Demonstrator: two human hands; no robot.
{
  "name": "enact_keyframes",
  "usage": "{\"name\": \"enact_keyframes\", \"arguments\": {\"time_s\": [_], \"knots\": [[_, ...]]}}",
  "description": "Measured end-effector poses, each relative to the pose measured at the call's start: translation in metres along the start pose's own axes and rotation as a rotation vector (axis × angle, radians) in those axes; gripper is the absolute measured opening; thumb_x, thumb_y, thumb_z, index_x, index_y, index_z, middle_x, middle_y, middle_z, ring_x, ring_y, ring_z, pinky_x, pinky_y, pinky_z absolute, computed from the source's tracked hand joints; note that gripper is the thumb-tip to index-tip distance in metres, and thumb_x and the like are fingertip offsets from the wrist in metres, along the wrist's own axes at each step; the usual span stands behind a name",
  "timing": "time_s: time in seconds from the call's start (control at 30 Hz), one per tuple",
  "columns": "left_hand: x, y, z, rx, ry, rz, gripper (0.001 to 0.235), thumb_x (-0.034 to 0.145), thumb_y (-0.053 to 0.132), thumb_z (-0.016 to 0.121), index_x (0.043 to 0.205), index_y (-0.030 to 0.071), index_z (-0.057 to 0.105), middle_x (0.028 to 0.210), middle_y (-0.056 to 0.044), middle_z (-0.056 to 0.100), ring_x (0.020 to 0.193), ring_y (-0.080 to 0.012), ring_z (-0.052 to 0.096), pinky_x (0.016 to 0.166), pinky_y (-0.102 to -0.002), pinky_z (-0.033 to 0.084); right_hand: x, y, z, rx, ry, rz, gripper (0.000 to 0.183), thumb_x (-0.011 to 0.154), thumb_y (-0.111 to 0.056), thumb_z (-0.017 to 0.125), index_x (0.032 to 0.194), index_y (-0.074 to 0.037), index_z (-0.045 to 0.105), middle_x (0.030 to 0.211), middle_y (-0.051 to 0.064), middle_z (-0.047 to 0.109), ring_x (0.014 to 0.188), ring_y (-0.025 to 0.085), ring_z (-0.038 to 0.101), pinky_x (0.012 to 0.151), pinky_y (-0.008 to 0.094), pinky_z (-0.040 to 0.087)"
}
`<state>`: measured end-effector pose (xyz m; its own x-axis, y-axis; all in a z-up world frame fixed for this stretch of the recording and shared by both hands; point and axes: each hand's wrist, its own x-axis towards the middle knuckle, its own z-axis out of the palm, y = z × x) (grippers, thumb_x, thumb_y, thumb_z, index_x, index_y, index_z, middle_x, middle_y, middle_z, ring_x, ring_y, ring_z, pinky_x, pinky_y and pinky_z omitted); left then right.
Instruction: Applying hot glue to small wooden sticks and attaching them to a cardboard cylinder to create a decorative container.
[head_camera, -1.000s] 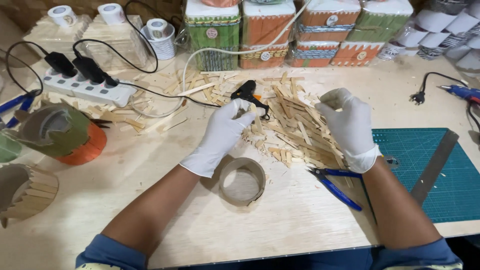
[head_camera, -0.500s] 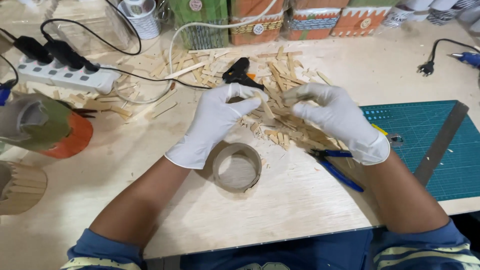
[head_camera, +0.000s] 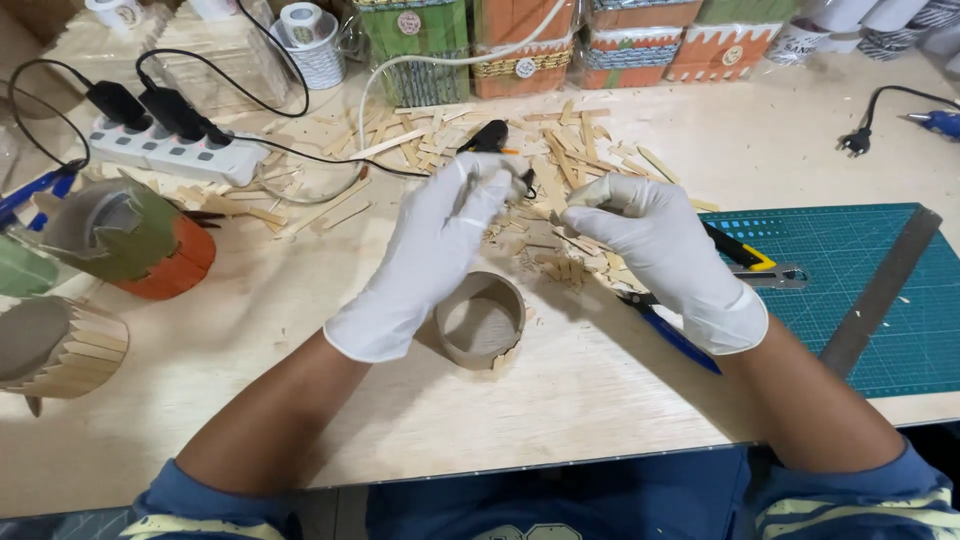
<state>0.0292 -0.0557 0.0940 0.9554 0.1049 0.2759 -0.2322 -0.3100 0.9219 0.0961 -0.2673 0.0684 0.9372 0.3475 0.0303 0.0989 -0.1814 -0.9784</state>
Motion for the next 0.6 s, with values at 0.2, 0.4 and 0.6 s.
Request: {"name": "enact_keyframes", "arguments": {"time_s": [0.2,0.4,0.6], "knots": [[-0.051,0.047,-0.013,0.410,-0.494,-0.115,0.029,0.093,0.034,0.069,0.099,0.006,0.073,0.093,-0.020,0.077,0.097,-0.0387,0.076,0.091,-0.049,0.059,-0.011,-0.009,-0.001,0.125,-0.018,0.063,0.007,0.089,-0.006,0.076,0.095,-0.004,0.076,0.081,0.010,0.077,0.081,0.014,0.072,0.086,0.029,0.056],[-0.071,-0.048,0.021,0.992,-0.449,0.215,0.031,0.078,0.043,0.075,0.068,0.017,0.061,0.060,-0.007,0.062,0.064,-0.0345,0.068,0.056,-0.047,0.051,-0.007,0.010,0.002,0.059,0.004,0.107,0.006,0.097,-0.006,0.068,0.099,-0.004,0.073,0.080,0.011,0.072,0.075,0.017,0.067,0.082,0.030,0.052],[-0.052,-0.039,0.006,0.953,-0.347,0.054,0.030,0.082,0.046,0.072,0.083,0.016,0.069,0.068,-0.012,0.070,0.073,-0.0387,0.071,0.063,-0.051,0.054,-0.014,0.003,0.004,0.047,-0.017,0.238,0.010,0.098,-0.008,0.065,0.100,-0.004,0.073,0.083,0.010,0.072,0.080,0.017,0.066,0.082,0.029,0.049]]}}
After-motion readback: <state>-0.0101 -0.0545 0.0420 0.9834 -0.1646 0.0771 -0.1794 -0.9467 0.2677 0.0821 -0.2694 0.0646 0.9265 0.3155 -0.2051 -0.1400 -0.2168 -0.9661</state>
